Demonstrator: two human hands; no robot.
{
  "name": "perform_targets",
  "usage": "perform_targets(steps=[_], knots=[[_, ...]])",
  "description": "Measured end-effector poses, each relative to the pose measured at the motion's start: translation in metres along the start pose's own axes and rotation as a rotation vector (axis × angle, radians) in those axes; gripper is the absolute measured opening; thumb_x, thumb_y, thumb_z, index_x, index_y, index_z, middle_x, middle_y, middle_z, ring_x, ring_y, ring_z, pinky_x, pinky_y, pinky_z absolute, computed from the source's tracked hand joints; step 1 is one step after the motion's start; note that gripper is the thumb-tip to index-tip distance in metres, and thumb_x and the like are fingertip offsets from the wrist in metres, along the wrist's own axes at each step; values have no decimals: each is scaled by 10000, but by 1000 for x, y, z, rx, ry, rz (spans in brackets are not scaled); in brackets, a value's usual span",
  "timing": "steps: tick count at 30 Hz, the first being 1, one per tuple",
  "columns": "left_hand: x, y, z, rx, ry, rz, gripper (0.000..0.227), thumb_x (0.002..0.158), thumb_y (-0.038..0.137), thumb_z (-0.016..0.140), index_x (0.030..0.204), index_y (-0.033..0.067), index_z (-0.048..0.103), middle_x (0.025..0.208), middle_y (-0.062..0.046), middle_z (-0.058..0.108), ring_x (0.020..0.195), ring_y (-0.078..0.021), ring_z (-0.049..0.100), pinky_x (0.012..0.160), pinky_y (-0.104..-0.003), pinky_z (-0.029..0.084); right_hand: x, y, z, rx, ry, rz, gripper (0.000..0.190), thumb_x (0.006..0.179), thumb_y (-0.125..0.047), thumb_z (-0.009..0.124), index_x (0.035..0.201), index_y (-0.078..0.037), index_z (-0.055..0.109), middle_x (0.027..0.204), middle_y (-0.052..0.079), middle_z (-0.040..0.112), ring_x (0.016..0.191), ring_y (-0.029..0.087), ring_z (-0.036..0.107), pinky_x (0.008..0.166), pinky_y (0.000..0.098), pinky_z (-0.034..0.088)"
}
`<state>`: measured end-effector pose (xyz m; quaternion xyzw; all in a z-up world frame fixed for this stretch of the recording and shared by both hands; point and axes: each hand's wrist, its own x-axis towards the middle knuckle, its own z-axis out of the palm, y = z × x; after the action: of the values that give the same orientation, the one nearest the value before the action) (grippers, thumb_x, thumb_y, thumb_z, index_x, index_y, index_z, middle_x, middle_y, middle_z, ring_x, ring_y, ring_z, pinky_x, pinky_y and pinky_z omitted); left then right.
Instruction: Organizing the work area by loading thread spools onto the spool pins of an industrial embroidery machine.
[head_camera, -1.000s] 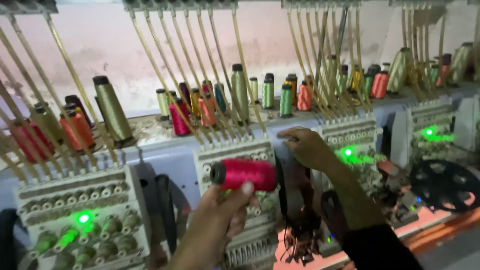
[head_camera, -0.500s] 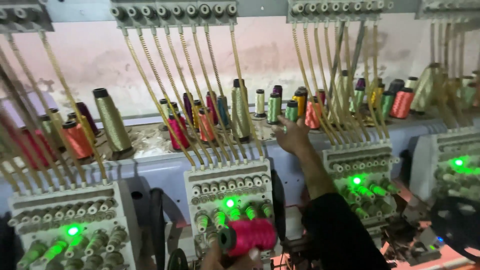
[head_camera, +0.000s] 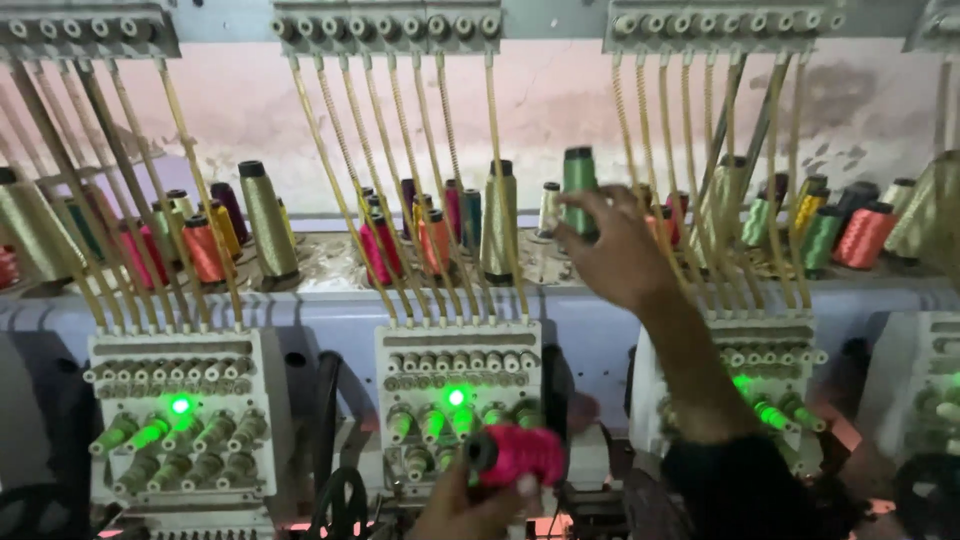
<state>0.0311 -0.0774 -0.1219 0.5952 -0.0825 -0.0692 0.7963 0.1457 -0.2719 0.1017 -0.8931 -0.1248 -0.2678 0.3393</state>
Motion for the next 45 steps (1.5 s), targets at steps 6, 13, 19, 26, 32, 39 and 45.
perform_targets(steps=[6, 13, 19, 26, 32, 39, 45], knots=[[58, 95, 97, -124, 167, 155, 563, 811, 164, 839, 1313, 33, 621, 1070, -250, 692, 841, -316, 753, 760, -375, 660, -30, 24, -18, 13, 49, 27, 347, 905, -168, 688, 1213, -228, 540, 1016, 164, 619, 626, 319, 754, 690, 430, 665], [217, 116, 133, 330, 264, 250, 496, 903, 365, 695, 1295, 108, 532, 1138, -167, 725, 1067, -306, 733, 995, -460, 546, -69, 0, -73, 584, 77, 195, 782, 863, -9, 607, 1544, -228, 290, 1333, 215, 561, 651, 357, 714, 568, 459, 666], [351, 100, 123, 509, 277, 276, 354, 862, 454, 706, 1139, 234, 694, 883, -23, 776, 886, -233, 782, 790, -440, 620, -80, 20, -59, 890, 67, 266, 849, 832, 26, 660, 1559, -273, 338, 1119, 246, 616, 654, 462, 711, 548, 588, 662], [277, 136, 104, 589, 110, -29, 240, 935, 193, 567, 993, -7, 685, 779, -108, 654, 617, -190, 652, 556, -301, 514, -107, 14, -22, 996, 126, 285, 792, 818, -21, 697, 1524, -171, 371, 1120, 322, 649, 618, 450, 713, 523, 577, 657], [220, 164, 89, 694, 37, -23, 260, 983, 200, 604, 758, 94, 681, 600, -19, 575, 475, -108, 515, 443, -240, 431, -125, -3, 2, 1051, 145, 228, 701, 816, -136, 699, 1460, -142, 422, 1247, 308, 703, 588, 349, 705, 427, 441, 634], [141, 204, 103, -27, -133, -124, 397, 1111, 156, 386, 1168, -87, 694, 1002, -207, 778, 802, -228, 745, 735, -271, 625, -140, -15, 3, 1088, 12, 252, 644, 808, -90, 700, 1430, -155, 547, 1190, 253, 714, 535, 277, 656, 377, 342, 527], [130, 243, 76, 6, -92, -17, 280, 1076, 108, 374, 1121, 20, 636, 632, 60, 326, 473, -75, 244, 353, -220, 196, -118, 23, -35, 666, 85, 235, 362, 876, -117, 636, 1226, -27, 623, 1041, 295, 750, 531, 276, 668, 352, 353, 562]])
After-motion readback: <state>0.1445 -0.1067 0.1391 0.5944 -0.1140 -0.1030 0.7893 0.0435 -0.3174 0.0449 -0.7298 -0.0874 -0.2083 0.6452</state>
